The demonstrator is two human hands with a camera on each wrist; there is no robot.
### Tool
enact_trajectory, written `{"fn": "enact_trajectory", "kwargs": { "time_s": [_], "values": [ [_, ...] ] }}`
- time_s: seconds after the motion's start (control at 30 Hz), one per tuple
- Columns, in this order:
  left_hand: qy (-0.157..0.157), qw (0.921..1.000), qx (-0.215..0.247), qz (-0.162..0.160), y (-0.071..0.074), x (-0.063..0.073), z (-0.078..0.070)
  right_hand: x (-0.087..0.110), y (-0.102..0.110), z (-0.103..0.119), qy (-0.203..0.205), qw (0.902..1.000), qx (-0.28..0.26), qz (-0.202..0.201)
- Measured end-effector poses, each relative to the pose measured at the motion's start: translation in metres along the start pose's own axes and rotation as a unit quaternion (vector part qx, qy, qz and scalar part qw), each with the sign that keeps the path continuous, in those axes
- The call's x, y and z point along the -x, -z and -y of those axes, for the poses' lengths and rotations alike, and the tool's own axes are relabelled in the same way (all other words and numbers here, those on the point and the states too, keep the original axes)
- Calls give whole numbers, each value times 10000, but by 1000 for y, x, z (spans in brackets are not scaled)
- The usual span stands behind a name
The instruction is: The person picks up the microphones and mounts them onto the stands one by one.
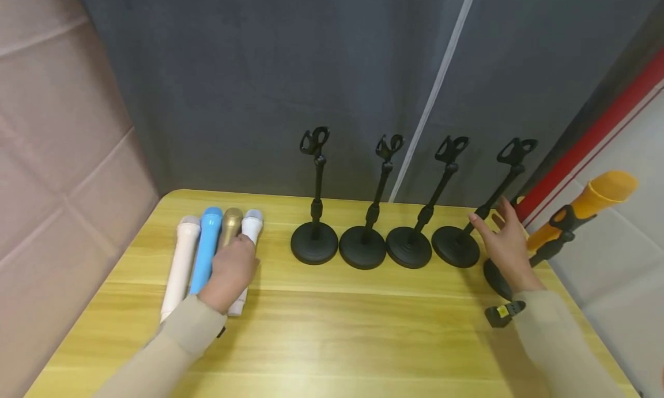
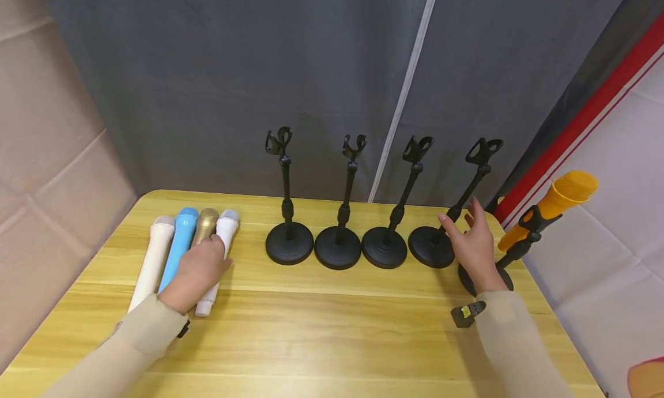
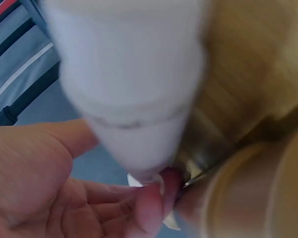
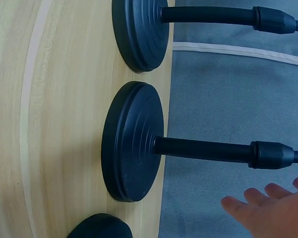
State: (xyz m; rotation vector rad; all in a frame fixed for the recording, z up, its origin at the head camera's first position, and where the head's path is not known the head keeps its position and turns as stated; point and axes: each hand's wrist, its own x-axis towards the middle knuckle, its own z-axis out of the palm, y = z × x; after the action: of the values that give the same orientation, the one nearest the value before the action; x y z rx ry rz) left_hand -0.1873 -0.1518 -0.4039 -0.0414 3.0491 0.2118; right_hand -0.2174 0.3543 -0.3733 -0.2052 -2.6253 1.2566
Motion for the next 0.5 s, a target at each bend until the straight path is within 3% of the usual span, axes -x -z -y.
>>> {"fn": "enact_trajectory", "kwargs": {
  "time_s": [0.13, 0.23, 0.5],
  "values": [
    [-180, 9995, 33, -275, -5, -3, 1, -4, -1, 0, -19, 10000, 7, -7],
    [-222, 9992, 218, -266, -6, -7, 3, -7, -3, -1, -1, 10000, 1, -15],
    [289, 9946, 980, 159, -2, -15, 9, -11, -10, -5, 205, 9990, 32, -401]
  ]
}}
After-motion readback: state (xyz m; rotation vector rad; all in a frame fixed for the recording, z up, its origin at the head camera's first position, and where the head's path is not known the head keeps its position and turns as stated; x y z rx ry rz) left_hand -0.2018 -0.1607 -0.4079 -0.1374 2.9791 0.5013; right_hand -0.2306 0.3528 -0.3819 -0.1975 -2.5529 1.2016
